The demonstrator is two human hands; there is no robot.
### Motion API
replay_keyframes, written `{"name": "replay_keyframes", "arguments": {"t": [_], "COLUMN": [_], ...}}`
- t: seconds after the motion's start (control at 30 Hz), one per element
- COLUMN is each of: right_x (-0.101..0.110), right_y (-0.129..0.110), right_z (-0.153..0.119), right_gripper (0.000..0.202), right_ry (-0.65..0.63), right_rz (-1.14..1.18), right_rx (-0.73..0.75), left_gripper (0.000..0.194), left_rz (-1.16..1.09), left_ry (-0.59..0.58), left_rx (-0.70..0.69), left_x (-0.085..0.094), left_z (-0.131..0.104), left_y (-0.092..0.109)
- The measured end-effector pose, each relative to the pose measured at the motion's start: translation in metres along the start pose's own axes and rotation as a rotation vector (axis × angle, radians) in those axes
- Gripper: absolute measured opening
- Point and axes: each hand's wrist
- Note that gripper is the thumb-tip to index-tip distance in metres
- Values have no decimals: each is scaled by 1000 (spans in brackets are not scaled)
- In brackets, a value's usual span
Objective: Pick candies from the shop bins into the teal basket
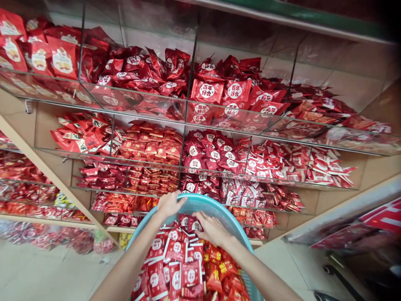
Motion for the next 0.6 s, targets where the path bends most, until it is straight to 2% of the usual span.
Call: {"name": "replay_keyframes", "arguments": {"t": [0.37, 0.47, 0.6], "right_x": [-16, 0, 46], "right_y": [1, -5, -22], "right_z": [11, 5, -16], "right_gripper": [58, 57, 38], "right_ry": [-72, -43, 208], "right_rz": [-62, -34, 5], "right_rx": [-37, -38, 100], "left_gripper": [41, 41, 42], "left_rz": [10, 6, 3], "left_ry": [-8, -19, -31], "left_rx": [-6, -12, -22], "left_x": [1, 4, 6], "left_z": [0, -1, -1], "left_y": [0, 1, 0]}}
Point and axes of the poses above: each hand's wrist, its own z-axis towards the middle knuckle, its own x-axis out of the back of the hand, y = z × x, and after that the axes turned 9 degrees about -y, right-handed
